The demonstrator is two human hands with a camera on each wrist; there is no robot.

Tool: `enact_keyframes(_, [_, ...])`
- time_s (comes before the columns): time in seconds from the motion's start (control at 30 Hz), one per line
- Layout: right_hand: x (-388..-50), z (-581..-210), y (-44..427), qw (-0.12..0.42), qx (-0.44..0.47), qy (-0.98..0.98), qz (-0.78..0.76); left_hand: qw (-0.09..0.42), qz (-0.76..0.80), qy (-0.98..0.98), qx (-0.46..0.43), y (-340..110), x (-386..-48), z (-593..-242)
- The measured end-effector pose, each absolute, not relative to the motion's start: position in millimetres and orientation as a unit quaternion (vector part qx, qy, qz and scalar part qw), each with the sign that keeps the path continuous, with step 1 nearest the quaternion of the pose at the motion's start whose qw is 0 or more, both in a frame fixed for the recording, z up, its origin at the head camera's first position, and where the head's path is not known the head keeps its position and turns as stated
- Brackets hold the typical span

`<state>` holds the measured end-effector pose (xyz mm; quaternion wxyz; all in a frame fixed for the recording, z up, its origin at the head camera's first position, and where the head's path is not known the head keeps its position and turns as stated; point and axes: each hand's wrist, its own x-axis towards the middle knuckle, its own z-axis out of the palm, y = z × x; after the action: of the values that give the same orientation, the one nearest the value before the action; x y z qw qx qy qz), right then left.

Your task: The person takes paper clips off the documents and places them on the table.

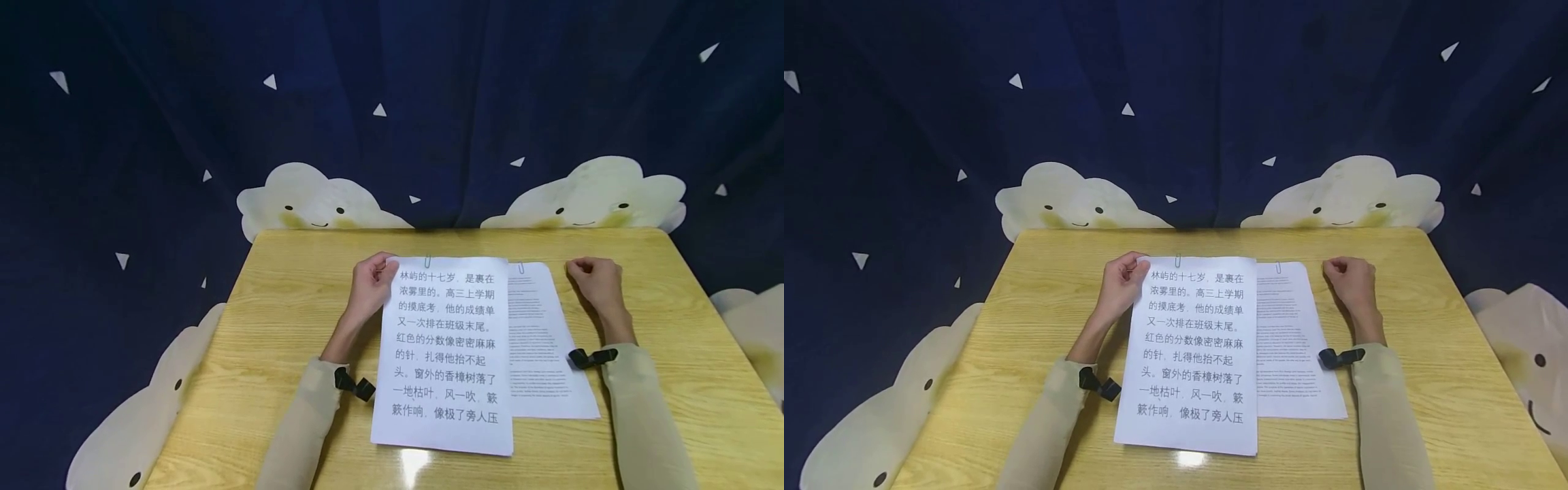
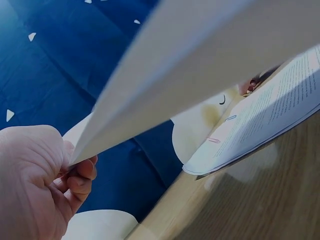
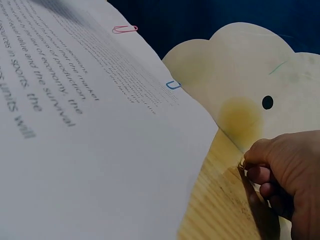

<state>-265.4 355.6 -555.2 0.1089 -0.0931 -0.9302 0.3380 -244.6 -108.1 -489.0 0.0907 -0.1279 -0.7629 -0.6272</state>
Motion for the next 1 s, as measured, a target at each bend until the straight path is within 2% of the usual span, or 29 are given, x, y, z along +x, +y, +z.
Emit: enact_keyframes(1.0, [-270.3, -558.9, 352.5, 0.126, -0.144, -0.922, 0.336, 0.082, -0.619, -0.77, -0.133, -108.5, -244.1, -488.1])
